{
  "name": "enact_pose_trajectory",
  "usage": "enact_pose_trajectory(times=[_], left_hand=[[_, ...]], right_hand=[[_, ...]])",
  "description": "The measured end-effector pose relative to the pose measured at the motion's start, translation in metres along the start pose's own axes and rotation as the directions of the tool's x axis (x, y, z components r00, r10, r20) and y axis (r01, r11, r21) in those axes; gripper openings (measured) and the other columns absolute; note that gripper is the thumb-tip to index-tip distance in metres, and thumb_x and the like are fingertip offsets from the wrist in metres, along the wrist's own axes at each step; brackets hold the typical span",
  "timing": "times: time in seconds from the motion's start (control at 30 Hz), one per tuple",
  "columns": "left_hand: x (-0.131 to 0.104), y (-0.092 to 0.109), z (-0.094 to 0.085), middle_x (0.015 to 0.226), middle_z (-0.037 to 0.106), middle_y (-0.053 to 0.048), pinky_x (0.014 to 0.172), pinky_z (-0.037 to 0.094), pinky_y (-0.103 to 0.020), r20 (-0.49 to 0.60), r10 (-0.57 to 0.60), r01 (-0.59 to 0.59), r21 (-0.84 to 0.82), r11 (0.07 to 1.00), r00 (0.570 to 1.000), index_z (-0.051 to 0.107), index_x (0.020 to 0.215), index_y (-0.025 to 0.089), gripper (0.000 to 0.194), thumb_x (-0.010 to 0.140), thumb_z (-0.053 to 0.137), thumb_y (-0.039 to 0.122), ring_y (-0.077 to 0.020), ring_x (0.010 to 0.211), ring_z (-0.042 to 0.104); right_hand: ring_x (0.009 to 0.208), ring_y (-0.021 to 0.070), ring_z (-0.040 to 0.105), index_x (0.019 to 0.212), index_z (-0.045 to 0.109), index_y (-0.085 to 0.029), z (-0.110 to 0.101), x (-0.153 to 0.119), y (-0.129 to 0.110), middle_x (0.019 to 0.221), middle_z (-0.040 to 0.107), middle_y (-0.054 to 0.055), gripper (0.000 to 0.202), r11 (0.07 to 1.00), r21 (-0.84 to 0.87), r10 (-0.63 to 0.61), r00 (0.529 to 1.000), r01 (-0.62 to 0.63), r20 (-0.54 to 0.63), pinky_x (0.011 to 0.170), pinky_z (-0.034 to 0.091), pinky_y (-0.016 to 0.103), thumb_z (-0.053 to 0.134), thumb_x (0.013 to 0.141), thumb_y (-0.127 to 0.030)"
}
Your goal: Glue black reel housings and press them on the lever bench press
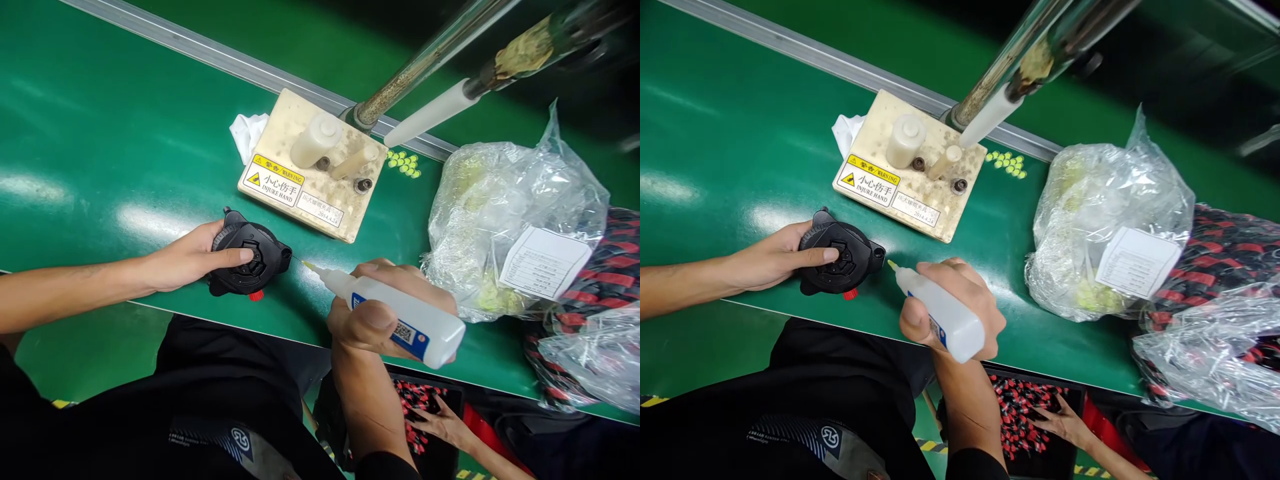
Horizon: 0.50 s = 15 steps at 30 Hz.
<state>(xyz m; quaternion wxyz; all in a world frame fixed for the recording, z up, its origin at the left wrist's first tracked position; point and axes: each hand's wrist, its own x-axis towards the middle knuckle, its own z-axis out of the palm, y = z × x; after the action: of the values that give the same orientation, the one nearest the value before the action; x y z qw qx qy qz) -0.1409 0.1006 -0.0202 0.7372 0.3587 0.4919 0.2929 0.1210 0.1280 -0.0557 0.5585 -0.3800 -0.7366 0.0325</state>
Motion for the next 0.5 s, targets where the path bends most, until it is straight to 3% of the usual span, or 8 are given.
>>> enact_pose_trajectory(times=[0.07, 0.13, 0.23, 0.37, 0.5], left_hand=[[0.0, 0.0, 0.0, 0.115, 0.078, -0.012, 0.087, 0.064, -0.039, -0.001, -0.004, 0.004, -0.009, 1.0, 1.0, 0.073, 0.12, 0.018, 0.047, 0.086, 0.082, 0.049, -0.03, 0.105, 0.075], [0.0, -0.001, 0.0, 0.112, 0.078, -0.012, 0.083, 0.065, -0.038, 0.01, -0.014, 0.014, -0.024, 1.0, 1.0, 0.072, 0.121, 0.017, 0.048, 0.086, 0.082, 0.049, -0.0296, 0.1, 0.076], [0.001, -0.001, 0.0, 0.11, 0.078, -0.013, 0.081, 0.065, -0.039, 0.017, -0.012, 0.013, -0.03, 0.999, 1.0, 0.071, 0.121, 0.016, 0.049, 0.086, 0.081, 0.049, -0.0295, 0.097, 0.076], [0.001, 0.0, 0.001, 0.114, 0.078, -0.013, 0.09, 0.064, -0.041, 0.005, 0.005, -0.005, -0.01, 1.0, 1.0, 0.071, 0.121, 0.015, 0.047, 0.087, 0.081, 0.046, -0.0294, 0.104, 0.075], [0.001, 0.0, 0.002, 0.117, 0.078, -0.013, 0.094, 0.063, -0.042, 0.002, 0.01, -0.01, -0.001, 1.0, 1.0, 0.071, 0.122, 0.016, 0.046, 0.088, 0.08, 0.046, -0.0292, 0.106, 0.074]], right_hand=[[0.048, 0.0152, 0.054, 0.103, 0.063, -0.026, 0.001, 0.004, -0.002, 0.074, 0.065, -0.001, 0.02, 0.981, 0.018, -0.19, 0.977, 0.192, -0.093, 0.044, 0.048, 0.033, 0.062, 0.099, -0.046], [0.047, 0.0144, 0.053, 0.105, 0.063, -0.028, 0.003, 0.008, -0.005, 0.075, 0.068, -0.003, 0.015, 0.966, 0.003, -0.257, 0.961, 0.259, -0.098, 0.044, 0.049, 0.032, 0.065, 0.098, -0.041], [0.045, 0.0139, 0.051, 0.096, 0.063, -0.027, 0.003, 0.012, -0.01, 0.071, 0.067, -0.002, 0.018, 0.971, -0.035, -0.237, 0.97, 0.236, -0.053, 0.045, 0.049, 0.032, 0.061, 0.1, -0.044], [0.048, 0.0148, 0.053, 0.083, 0.062, -0.022, 0.002, 0.014, -0.016, 0.069, 0.067, 0.001, 0.026, 0.98, -0.031, -0.196, 0.981, 0.196, 0.018, 0.046, 0.047, 0.034, 0.062, 0.101, -0.041], [0.049, 0.0148, 0.055, 0.085, 0.064, -0.022, 0.003, 0.016, -0.019, 0.071, 0.069, 0.002, 0.023, 0.979, 0.007, -0.203, 0.979, 0.203, -0.004, 0.045, 0.046, 0.033, 0.065, 0.1, -0.039]])
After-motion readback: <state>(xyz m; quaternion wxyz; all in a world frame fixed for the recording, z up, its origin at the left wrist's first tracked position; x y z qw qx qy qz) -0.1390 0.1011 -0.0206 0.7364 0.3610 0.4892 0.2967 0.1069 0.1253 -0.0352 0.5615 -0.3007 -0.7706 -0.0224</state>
